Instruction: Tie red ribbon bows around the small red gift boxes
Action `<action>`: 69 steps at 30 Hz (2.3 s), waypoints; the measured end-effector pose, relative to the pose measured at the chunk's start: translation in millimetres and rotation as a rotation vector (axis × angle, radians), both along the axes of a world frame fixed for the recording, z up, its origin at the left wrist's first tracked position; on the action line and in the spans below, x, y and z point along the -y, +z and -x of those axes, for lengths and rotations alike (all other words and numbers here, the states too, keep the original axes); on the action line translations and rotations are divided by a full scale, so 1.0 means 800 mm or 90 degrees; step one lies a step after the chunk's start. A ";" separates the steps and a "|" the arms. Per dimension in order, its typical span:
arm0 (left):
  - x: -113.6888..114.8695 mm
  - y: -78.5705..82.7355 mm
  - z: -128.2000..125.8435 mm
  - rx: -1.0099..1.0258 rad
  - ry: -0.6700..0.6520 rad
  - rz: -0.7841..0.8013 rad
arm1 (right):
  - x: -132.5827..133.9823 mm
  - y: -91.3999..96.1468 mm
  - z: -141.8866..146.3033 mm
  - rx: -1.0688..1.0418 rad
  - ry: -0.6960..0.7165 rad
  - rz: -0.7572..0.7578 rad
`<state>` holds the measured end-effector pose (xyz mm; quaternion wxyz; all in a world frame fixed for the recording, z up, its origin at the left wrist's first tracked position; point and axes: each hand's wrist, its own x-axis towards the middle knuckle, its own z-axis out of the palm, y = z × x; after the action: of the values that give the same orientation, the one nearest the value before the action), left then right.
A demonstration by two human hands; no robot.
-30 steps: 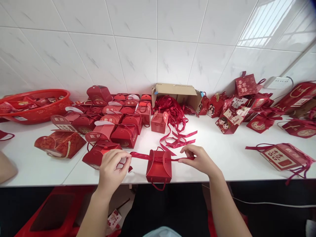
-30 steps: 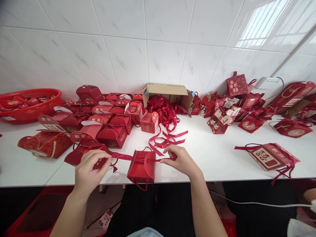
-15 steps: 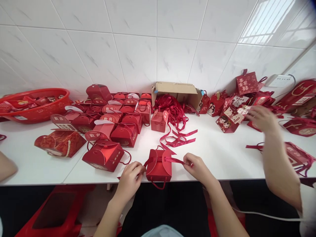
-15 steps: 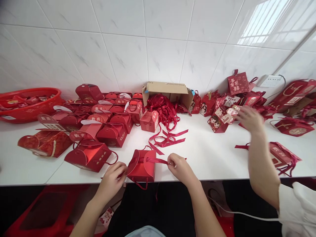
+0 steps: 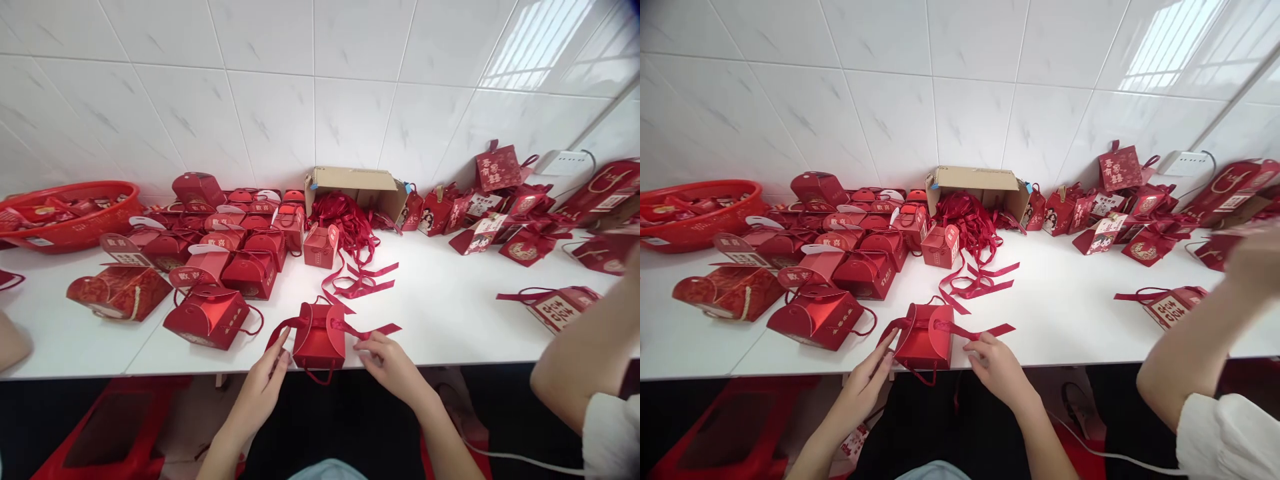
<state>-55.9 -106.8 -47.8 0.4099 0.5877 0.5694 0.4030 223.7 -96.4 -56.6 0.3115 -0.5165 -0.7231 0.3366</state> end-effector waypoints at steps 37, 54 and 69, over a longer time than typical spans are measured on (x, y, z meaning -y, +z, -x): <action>-0.029 0.022 -0.019 0.696 0.436 0.169 | -0.002 0.008 0.041 -1.008 -0.391 0.263; -0.048 0.089 0.003 0.498 0.408 -0.179 | -0.025 0.082 0.013 -0.709 -0.472 -0.154; -0.083 0.183 -0.016 0.157 0.231 -0.401 | -0.054 0.185 0.007 -0.431 -0.257 -0.299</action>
<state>-43.4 -40.4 98.2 0.1968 0.5216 0.4588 0.6919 218.1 -53.4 91.1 0.6982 -0.4235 -0.5224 0.2456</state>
